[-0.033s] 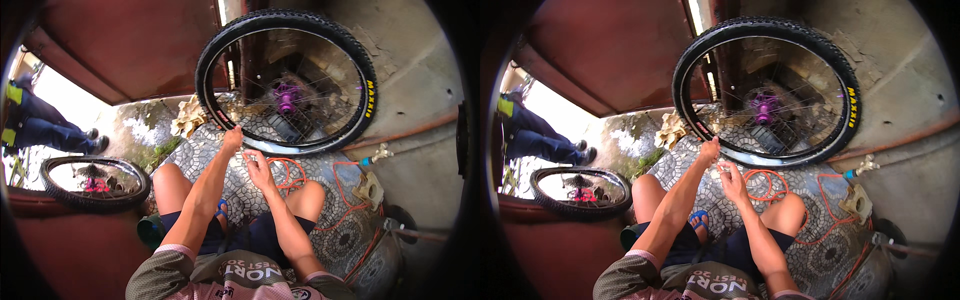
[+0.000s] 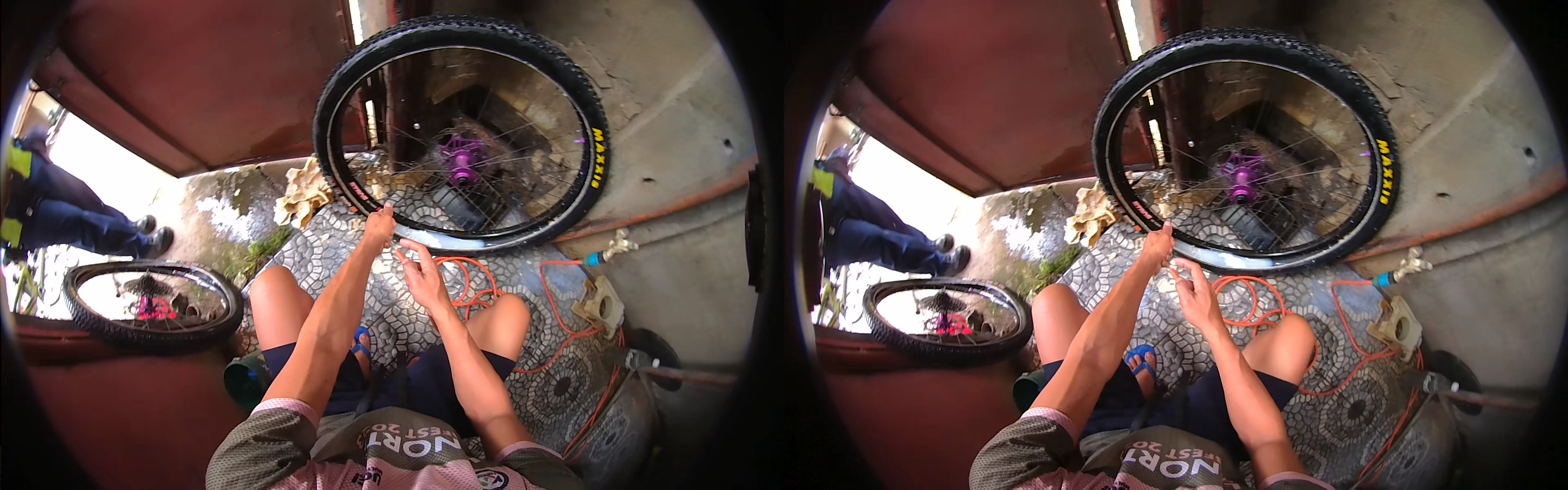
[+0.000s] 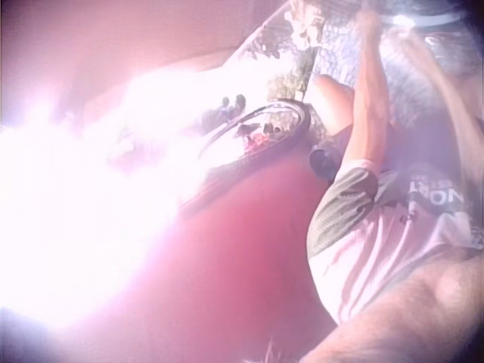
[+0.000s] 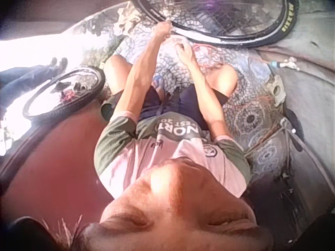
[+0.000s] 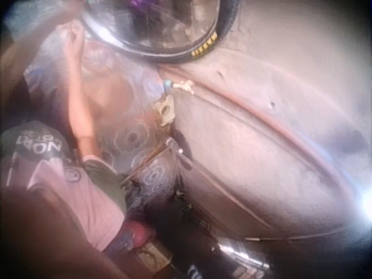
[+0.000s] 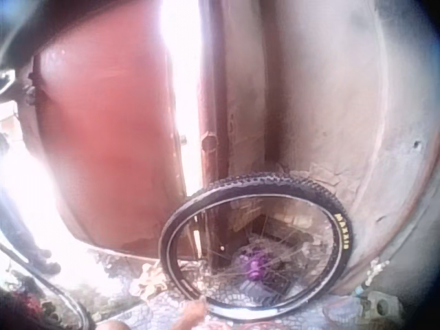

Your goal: The person removes a bicycle tire from the rim using tire levers, then re-seats the tire bead onto the rim by hand and with tools. The person works on a single wheel placed on a tiled floor.

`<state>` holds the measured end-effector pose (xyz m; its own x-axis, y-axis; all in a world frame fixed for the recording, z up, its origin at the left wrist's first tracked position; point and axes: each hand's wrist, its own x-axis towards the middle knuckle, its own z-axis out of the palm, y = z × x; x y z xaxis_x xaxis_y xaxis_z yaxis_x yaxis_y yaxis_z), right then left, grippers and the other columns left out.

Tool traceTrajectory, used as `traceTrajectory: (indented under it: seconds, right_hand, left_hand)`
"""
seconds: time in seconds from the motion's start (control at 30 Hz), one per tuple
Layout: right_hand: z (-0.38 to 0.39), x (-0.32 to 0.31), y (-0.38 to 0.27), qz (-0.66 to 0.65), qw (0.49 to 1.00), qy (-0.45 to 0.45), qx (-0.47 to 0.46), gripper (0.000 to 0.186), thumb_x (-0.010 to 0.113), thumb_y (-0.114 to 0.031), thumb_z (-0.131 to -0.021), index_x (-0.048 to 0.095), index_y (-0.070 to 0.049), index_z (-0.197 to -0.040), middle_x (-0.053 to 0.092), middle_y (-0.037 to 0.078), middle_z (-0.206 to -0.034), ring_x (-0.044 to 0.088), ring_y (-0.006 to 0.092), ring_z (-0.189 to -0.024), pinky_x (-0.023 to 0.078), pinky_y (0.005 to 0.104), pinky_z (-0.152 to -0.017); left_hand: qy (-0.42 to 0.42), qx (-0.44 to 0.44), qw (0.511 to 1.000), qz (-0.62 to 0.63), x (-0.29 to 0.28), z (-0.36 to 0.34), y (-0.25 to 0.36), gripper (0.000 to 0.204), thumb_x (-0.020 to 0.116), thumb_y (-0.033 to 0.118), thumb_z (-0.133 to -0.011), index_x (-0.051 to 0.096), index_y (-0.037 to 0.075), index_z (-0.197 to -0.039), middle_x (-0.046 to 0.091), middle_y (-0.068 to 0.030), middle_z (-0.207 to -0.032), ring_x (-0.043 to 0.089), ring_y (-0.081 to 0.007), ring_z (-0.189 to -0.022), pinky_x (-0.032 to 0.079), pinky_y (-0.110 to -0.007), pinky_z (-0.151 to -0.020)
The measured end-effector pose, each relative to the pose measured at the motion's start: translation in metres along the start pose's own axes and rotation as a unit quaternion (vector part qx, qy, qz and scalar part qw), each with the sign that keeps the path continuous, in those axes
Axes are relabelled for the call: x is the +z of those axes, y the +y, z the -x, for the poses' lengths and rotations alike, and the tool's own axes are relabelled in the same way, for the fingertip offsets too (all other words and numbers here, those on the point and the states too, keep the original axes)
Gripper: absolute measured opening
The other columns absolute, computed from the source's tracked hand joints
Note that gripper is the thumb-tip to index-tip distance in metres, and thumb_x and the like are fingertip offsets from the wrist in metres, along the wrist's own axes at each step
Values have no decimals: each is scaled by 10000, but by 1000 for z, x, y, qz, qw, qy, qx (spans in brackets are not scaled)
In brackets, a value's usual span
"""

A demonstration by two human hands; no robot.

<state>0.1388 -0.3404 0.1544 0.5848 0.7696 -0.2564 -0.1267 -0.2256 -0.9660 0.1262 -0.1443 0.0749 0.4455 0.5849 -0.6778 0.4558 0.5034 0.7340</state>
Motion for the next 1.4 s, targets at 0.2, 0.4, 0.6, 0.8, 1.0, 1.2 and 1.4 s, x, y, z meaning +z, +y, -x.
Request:
traceTrajectory:
  seconds: [0.2, 0.4, 0.6, 0.8, 1.0, 1.2, 1.4]
  right_hand:
    - [-22, -52, -65, -94, 983, 148, 62, 341, 461, -111, -1040, 669, -141, -1308, 462, -57, -641, 397, 51, -475, 298, 259, -386]
    - [-72, -123, -89, 152, 961, 228, -37, 247, 562, -238, -1063, 705, -91, -1201, 608, 2, -758, 534, 98, -597, 428, 294, -532]
    - [-107, -140, -116, 380, 900, 215, 13, 255, 608, -253, -1020, 733, -57, -1124, 763, 138, -1132, 709, 305, -1096, 529, 400, -966]
    - [-124, -124, -149, 440, 868, 213, 83, 233, 625, -244, -1007, 751, -89, -1128, 760, 178, -1131, 712, 353, -1122, 544, 433, -966]
    - [-118, -137, -137, 452, 870, 184, 66, 246, 618, -240, -986, 743, -89, -1135, 752, 190, -1138, 703, 393, -1113, 546, 468, -979]
    - [-135, -137, -153, 388, 917, 89, -18, 225, 623, -212, -992, 736, -79, -1135, 753, 185, -1143, 703, 396, -1111, 553, 460, -965]
    - [-143, -126, -162, 432, 894, 120, -6, 246, 607, -241, -1001, 730, -74, -1133, 748, 207, -1124, 707, 405, -1094, 554, 478, -944]
  left_hand:
    - [-139, 59, 976, -156, 4, -9, 8, 893, 329, 727, -1046, 807, 6, -823, 727, -130, -754, 652, -225, -651, 481, -346, -507]
    - [-126, 43, 974, -185, -19, -52, 6, 560, 514, 533, -1069, 818, 91, -905, 734, -43, -942, 631, -163, -782, 517, -370, -638]
    - [-45, 268, 927, -258, 1, -31, 26, 324, 716, 333, -935, 768, 56, -1095, 764, -200, -1006, 726, -372, -1011, 550, -452, -922]
    - [118, 602, 747, -257, 57, 17, 99, 396, 766, 350, -892, 743, 44, -1142, 733, -174, -1075, 694, -372, -1051, 535, -470, -957]
    - [-136, 311, 830, -442, 81, -10, 153, 658, 854, 698, -702, 830, 129, -1033, 801, -141, -990, 765, -321, -990, 571, -429, -898]
    - [-302, 250, 906, -158, 76, -62, 162, 469, 951, 364, -775, 814, 39, -1084, 803, -53, -1033, 738, -172, -878, 564, -320, -817]
    - [-385, 250, 873, -162, 75, -73, 169, 281, 791, 108, -936, 778, 40, -1209, 789, -47, -1059, 692, -120, -974, 546, -282, -898]
